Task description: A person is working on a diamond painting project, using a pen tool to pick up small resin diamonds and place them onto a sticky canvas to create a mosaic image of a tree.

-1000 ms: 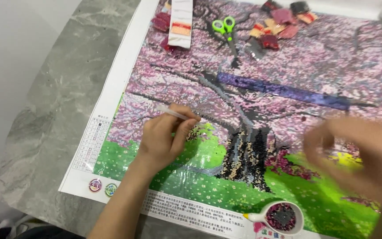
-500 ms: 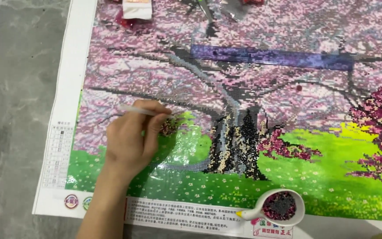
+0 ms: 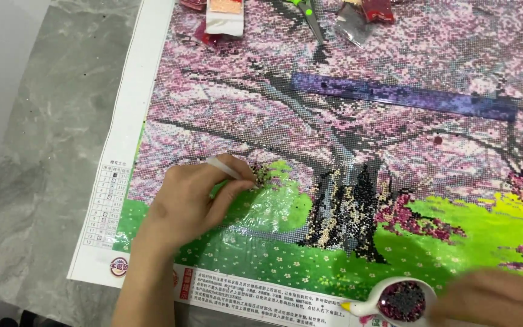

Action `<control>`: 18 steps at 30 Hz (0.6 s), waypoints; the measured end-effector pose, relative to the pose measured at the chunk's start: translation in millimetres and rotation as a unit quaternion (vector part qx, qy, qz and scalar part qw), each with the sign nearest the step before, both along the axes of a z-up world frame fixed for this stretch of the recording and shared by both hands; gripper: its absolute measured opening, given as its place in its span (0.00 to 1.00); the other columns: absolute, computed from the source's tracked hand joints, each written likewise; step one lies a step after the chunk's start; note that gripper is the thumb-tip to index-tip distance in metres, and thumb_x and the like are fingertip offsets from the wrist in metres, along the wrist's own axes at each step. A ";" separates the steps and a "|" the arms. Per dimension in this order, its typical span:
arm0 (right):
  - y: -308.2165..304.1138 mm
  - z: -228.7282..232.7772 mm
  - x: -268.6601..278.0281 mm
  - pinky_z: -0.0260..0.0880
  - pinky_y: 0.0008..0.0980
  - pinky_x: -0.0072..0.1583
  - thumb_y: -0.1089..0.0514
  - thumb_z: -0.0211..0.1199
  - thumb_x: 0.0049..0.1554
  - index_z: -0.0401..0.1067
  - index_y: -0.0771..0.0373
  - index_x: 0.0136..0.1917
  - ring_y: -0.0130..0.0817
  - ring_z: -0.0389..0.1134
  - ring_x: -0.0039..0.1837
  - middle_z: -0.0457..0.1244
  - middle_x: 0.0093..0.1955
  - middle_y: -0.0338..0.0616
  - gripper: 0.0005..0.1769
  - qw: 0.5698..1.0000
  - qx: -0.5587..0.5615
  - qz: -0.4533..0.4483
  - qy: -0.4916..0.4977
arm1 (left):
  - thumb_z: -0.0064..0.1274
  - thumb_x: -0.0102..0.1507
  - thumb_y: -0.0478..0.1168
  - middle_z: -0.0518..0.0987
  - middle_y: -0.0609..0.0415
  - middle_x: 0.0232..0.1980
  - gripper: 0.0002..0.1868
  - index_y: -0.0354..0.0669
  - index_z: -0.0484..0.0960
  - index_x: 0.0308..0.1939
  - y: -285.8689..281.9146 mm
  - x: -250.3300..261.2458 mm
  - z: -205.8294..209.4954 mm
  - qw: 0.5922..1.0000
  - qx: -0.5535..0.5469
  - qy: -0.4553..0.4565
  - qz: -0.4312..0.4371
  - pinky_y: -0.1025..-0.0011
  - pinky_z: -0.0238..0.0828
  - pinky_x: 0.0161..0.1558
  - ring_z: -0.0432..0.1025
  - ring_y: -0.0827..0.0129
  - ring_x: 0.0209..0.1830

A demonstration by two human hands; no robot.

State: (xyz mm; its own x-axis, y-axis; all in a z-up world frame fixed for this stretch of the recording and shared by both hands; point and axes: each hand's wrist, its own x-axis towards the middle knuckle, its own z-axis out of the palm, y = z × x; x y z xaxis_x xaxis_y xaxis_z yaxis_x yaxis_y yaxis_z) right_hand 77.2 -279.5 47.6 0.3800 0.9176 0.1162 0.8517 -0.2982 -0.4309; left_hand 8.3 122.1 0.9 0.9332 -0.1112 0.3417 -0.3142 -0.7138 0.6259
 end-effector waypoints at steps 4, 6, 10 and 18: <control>12.7 -52.7 -18.0 0.67 0.43 0.55 0.32 0.57 0.54 0.70 0.39 0.65 0.36 0.65 0.61 0.64 0.63 0.30 0.28 0.997 -0.073 0.027 -0.001 | 0.48 0.66 0.39 0.80 0.62 0.36 0.06 0.43 0.78 0.40 6.8 -1.6 3.0 0.997 0.026 0.048 -0.062 0.72 0.62 0.23 0.72 0.72 0.19; 9.8 -59.2 -22.3 0.66 0.43 0.57 0.32 0.58 0.52 0.69 0.40 0.66 0.36 0.64 0.64 0.64 0.64 0.30 0.31 0.998 -0.060 0.010 0.009 | 0.48 0.66 0.38 0.80 0.61 0.38 0.06 0.41 0.78 0.40 6.3 -1.6 5.1 0.996 0.015 0.047 -0.070 0.72 0.65 0.26 0.76 0.70 0.25; 5.2 -75.4 -24.7 0.65 0.45 0.60 0.31 0.54 0.51 0.69 0.43 0.66 0.38 0.64 0.65 0.64 0.65 0.31 0.33 0.999 -0.030 -0.013 0.014 | 0.47 0.66 0.38 0.81 0.58 0.41 0.08 0.37 0.80 0.40 8.1 -2.1 0.3 0.995 0.018 0.053 -0.078 0.69 0.69 0.28 0.80 0.65 0.32; 22.1 -73.0 -22.0 0.67 0.43 0.54 0.35 0.49 0.57 0.73 0.51 0.60 0.37 0.68 0.55 0.68 0.53 0.33 0.28 0.998 0.008 0.035 0.045 | 0.46 0.67 0.38 0.80 0.58 0.39 0.08 0.38 0.78 0.40 8.8 -1.9 2.0 0.995 0.025 0.051 -0.083 0.69 0.69 0.29 0.78 0.67 0.30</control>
State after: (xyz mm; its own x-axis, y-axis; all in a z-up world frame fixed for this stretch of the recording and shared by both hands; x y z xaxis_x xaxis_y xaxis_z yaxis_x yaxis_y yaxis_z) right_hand 55.2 -257.3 -25.4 0.3250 0.9406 0.0984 0.8275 -0.2324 -0.5112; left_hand 6.4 130.8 2.8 0.9302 -0.2816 0.2355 -0.3668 -0.6880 0.6262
